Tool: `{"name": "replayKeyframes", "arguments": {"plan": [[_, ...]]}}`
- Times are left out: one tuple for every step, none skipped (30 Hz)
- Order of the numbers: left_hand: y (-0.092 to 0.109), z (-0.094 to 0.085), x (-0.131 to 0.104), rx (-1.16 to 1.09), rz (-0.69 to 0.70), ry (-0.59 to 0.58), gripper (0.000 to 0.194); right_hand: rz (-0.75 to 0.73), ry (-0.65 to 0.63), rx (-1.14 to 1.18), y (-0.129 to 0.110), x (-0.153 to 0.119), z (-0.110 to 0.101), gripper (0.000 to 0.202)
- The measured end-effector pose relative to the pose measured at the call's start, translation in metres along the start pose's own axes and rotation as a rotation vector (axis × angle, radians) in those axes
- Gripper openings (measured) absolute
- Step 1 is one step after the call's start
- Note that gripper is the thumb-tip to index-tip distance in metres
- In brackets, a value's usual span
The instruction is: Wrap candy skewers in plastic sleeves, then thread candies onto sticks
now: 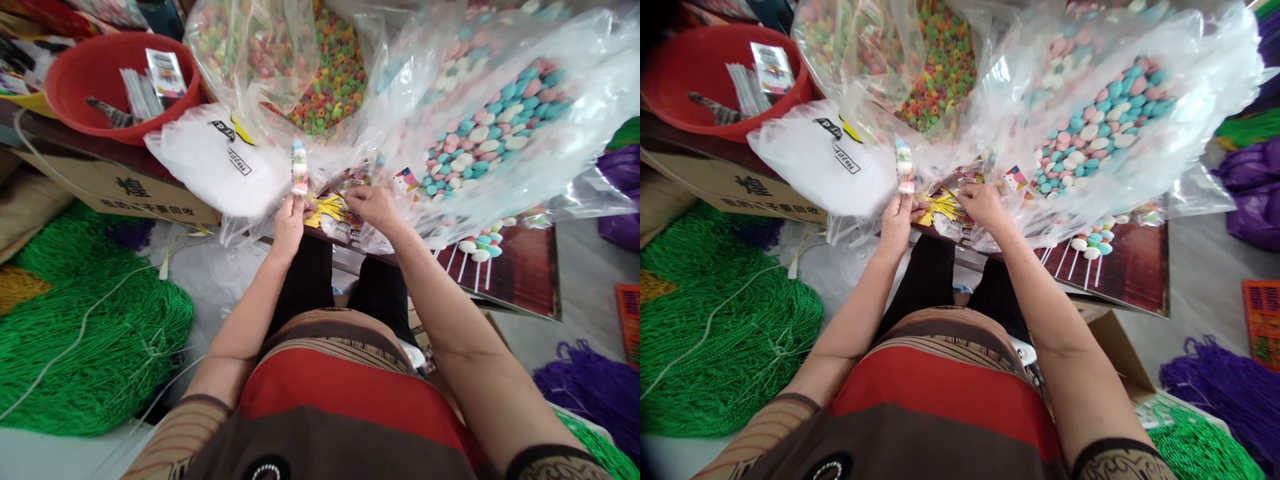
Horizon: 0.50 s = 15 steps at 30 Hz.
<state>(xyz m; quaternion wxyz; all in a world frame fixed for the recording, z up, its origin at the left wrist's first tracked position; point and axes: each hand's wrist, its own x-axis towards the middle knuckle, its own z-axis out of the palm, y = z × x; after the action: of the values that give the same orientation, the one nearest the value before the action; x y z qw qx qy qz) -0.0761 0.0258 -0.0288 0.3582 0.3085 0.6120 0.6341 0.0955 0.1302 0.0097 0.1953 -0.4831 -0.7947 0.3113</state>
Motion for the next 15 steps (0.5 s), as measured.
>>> {"name": "replayKeyframes", "arguments": {"plan": [[0.0, 0.0, 0.0, -0.007, -0.001, 0.002, 0.036, 0.007, 0.03, 0.073, 0.003, 0.0, 0.001, 0.02], [0.0, 0.0, 0.001, -0.011, -0.001, 0.004, 0.036, 0.01, 0.054, 0.134, 0.005, -0.001, 0.002, 0.019], [0.001, 0.001, 0.001, -0.01, -0.002, 0.006, 0.037, 0.016, 0.078, 0.183, 0.006, -0.001, 0.004, 0.018], [0.001, 0.0, 0.001, -0.006, -0.005, 0.008, 0.038, 0.025, 0.098, 0.222, 0.007, -0.002, 0.005, 0.018], [0.001, 0.0, 0.002, 0.0, -0.011, 0.011, 0.038, 0.038, 0.111, 0.252, 0.007, -0.002, 0.007, 0.018], [0.001, 0.0, 0.002, 0.005, -0.018, 0.013, 0.039, 0.055, 0.122, 0.277, 0.007, -0.003, 0.009, 0.018], [0.001, 0.0, 0.002, 0.007, -0.023, 0.015, 0.038, 0.072, 0.132, 0.298, 0.006, -0.003, 0.011, 0.019], [0.001, 0.0, 0.003, 0.007, -0.024, 0.015, 0.038, 0.087, 0.136, 0.312, 0.005, -0.003, 0.012, 0.02], [0.001, -0.001, 0.003, 0.005, -0.02, 0.012, 0.037, 0.099, 0.138, 0.32, 0.005, -0.003, 0.012, 0.02], [0.0, -0.001, 0.003, 0.003, -0.014, 0.008, 0.037, 0.104, 0.138, 0.32, 0.005, -0.002, 0.013, 0.021], [-0.001, -0.001, 0.004, 0.002, -0.009, 0.003, 0.037, 0.105, 0.138, 0.312, 0.005, -0.002, 0.013, 0.021], [-0.001, -0.001, 0.004, 0.001, -0.005, -0.001, 0.037, 0.103, 0.134, 0.298, 0.005, -0.001, 0.013, 0.021], [-0.002, -0.001, 0.004, 0.002, -0.002, -0.004, 0.037, 0.099, 0.129, 0.28, 0.006, 0.0, 0.012, 0.02], [-0.002, -0.001, 0.004, 0.005, -0.001, -0.008, 0.037, 0.094, 0.129, 0.258, 0.006, 0.0, 0.011, 0.02], [-0.001, -0.001, 0.004, 0.009, 0.002, -0.011, 0.038, 0.09, 0.137, 0.236, 0.005, -0.001, 0.01, 0.02]]}}
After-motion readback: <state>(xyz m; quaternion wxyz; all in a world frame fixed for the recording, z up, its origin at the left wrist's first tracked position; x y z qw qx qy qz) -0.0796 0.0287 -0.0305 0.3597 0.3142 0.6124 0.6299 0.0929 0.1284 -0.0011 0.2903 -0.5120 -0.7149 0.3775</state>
